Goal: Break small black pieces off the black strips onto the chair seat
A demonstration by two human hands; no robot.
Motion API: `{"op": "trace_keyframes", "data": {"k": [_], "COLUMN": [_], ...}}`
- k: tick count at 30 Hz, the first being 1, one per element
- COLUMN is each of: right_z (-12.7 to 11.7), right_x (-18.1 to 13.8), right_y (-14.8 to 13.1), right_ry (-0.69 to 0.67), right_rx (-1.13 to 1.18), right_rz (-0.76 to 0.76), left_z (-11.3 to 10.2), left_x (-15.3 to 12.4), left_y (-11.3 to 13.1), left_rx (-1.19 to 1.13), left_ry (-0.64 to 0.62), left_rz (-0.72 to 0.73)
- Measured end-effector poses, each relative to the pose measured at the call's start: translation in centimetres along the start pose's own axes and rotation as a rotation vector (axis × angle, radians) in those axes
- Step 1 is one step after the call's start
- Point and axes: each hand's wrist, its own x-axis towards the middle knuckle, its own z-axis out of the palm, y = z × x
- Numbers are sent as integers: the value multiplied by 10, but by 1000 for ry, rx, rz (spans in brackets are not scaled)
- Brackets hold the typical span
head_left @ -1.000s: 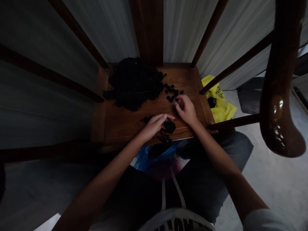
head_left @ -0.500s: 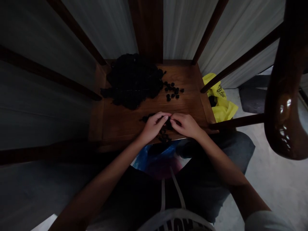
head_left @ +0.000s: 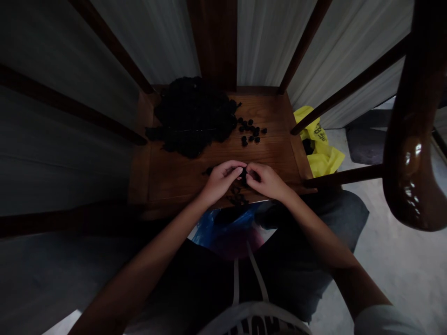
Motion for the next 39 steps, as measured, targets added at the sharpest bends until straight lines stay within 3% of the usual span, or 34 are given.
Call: {"op": "trace_keyframes", "data": {"k": [8, 15, 22, 24, 31, 39], "right_z": [-3, 0, 2, 2, 7, 4], "right_x": [-1, -2, -4, -6, -9, -5], "right_y": [1, 4, 4, 4, 5, 4], "right_ry": [-30, 15, 133, 183, 254, 145], "right_rx": [-65, -21, -202, -237, -370, -258], "right_rz": [-16, -87, -83, -82, -111, -80], "left_z": [-6, -4, 2, 5, 6, 0], "left_x": [1, 0, -2, -4, -7, -4], "left_y": [-2, 0, 4, 4, 11, 12], "left_rx": [88, 49, 18, 29, 427, 642], "left_ry": [-133, -119, 30, 24, -70, -167], "left_rz": [58, 79, 10, 3, 140, 210]}}
